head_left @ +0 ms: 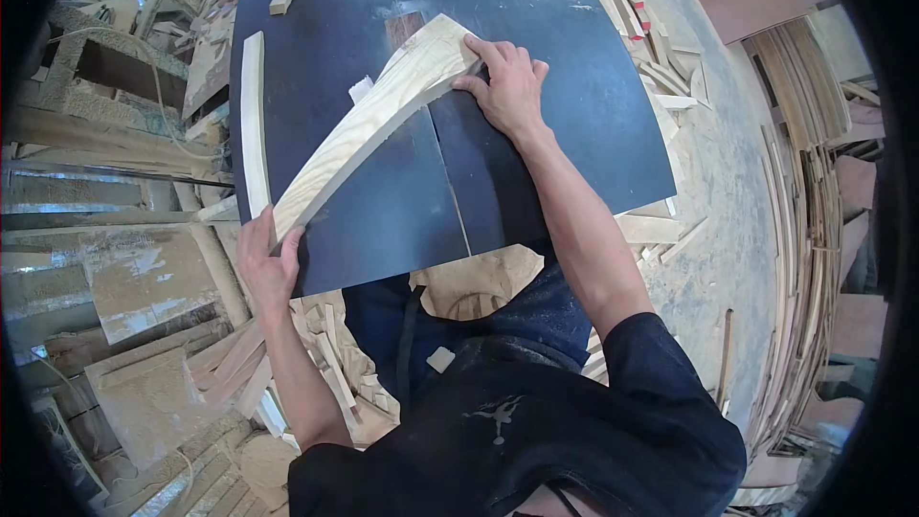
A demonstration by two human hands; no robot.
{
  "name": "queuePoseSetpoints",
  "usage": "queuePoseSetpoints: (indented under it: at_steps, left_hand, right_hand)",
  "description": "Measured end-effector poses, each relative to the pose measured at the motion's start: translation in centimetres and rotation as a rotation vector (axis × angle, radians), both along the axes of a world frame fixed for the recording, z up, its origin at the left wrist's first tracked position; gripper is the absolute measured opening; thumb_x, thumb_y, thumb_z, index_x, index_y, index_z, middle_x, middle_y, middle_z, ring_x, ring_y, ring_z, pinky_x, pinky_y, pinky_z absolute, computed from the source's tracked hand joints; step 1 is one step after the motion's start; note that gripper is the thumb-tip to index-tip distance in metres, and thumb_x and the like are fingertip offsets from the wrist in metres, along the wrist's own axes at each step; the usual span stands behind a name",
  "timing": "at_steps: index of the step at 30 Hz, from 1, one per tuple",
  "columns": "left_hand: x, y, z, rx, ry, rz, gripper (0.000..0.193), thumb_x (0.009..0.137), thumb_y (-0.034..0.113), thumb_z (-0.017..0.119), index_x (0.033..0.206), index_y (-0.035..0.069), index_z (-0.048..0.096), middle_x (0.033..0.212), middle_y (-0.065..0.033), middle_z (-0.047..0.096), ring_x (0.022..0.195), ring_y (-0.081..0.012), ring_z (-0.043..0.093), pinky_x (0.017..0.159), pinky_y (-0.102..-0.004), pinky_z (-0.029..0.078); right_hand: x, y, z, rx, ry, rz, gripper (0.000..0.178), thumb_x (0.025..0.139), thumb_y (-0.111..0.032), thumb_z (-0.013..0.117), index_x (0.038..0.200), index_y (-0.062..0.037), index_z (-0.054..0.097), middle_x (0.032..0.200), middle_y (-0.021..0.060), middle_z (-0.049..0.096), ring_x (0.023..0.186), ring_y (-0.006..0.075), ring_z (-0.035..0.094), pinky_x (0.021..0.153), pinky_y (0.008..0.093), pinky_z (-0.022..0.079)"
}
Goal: Cutting and shaping wooden pieces using a stationary bandsaw in a workshop.
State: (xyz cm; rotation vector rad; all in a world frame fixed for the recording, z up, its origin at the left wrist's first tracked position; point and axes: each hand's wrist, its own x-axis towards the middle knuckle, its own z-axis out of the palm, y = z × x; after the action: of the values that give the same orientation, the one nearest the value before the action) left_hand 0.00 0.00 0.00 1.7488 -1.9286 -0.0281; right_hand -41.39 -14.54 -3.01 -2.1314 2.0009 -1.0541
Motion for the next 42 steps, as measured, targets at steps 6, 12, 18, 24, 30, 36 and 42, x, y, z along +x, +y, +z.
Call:
queuePoseSetpoints:
  at_steps: [6,12,18,24,30,36,42]
  left_hand:
    - [0.0,-0.6,-0.6,-0.023,0.005,-0.033,0.052,0.086,0.024,0.087,0.130,0.000,0.071,0.114,-0.0191,0.070,0.104,-0.0399,0.066,0.094,-0.0469,0.052]
    - [-0.1,-0.9,-0.3,-0.026,0.000,-0.040,0.051,0.086,0.023,0.087,0.130,0.001,0.071,0.115,-0.0190,0.071,0.105,-0.0399,0.066,0.095,-0.0463,0.052]
    - [0.3,-1.3,-0.4,-0.063,-0.002,-0.050,0.052,0.086,0.024,0.087,0.129,0.000,0.071,0.113,-0.0179,0.071,0.104,-0.0392,0.066,0.094,-0.0458,0.052]
    - [0.4,-0.4,0.5,-0.022,-0.003,-0.062,0.051,0.084,0.023,0.088,0.127,0.000,0.072,0.107,-0.0176,0.070,0.103,-0.0385,0.066,0.091,-0.0457,0.052]
    - [1.0,0.4,0.7,-0.037,-0.006,-0.086,0.049,0.083,0.020,0.088,0.124,-0.001,0.072,0.106,-0.0176,0.070,0.098,-0.0390,0.067,0.089,-0.0462,0.053]
    - [0.5,0.1,0.4,-0.050,0.029,-0.081,0.048,0.083,0.018,0.089,0.124,-0.001,0.072,0.107,-0.0182,0.071,0.098,-0.0382,0.068,0.089,-0.0453,0.054]
    - [0.8,0.0,-0.1,-0.036,0.010,-0.072,0.049,0.084,0.018,0.089,0.124,-0.002,0.071,0.112,-0.0189,0.071,0.102,-0.0391,0.068,0.091,-0.0455,0.054]
  right_hand:
    - [-0.4,-0.1,-0.4,-0.013,0.015,-0.007,0.064,0.087,-0.048,0.082,0.145,-0.0238,0.067,0.129,0.0038,0.071,0.122,0.0250,0.060,0.102,0.0444,0.034]
    - [0.1,-0.9,-0.7,-0.032,0.007,-0.022,0.064,0.088,-0.049,0.081,0.145,-0.0240,0.067,0.131,0.0044,0.071,0.122,0.0258,0.061,0.103,0.0451,0.034]
    - [0.3,-1.3,-0.6,-0.036,0.009,-0.038,0.064,0.088,-0.050,0.080,0.145,-0.0242,0.066,0.132,0.0053,0.070,0.123,0.0266,0.060,0.103,0.0457,0.034]
    - [0.5,0.0,-0.8,-0.014,-0.023,-0.043,0.066,0.086,-0.049,0.082,0.145,-0.0241,0.066,0.131,0.0058,0.070,0.125,0.0266,0.059,0.103,0.0464,0.034]
    - [0.4,0.7,-0.4,-0.054,-0.029,0.007,0.067,0.082,-0.045,0.085,0.143,-0.0225,0.067,0.130,0.0057,0.070,0.121,0.0268,0.061,0.100,0.0447,0.036]
    - [0.3,0.3,-0.4,-0.059,-0.020,0.006,0.066,0.082,-0.045,0.085,0.141,-0.0223,0.068,0.127,0.0048,0.071,0.117,0.0257,0.062,0.098,0.0440,0.037]
    - [0.5,0.0,-0.6,-0.079,-0.009,-0.004,0.065,0.082,-0.045,0.085,0.141,-0.0227,0.068,0.127,0.0037,0.072,0.115,0.0245,0.062,0.098,0.0441,0.037]
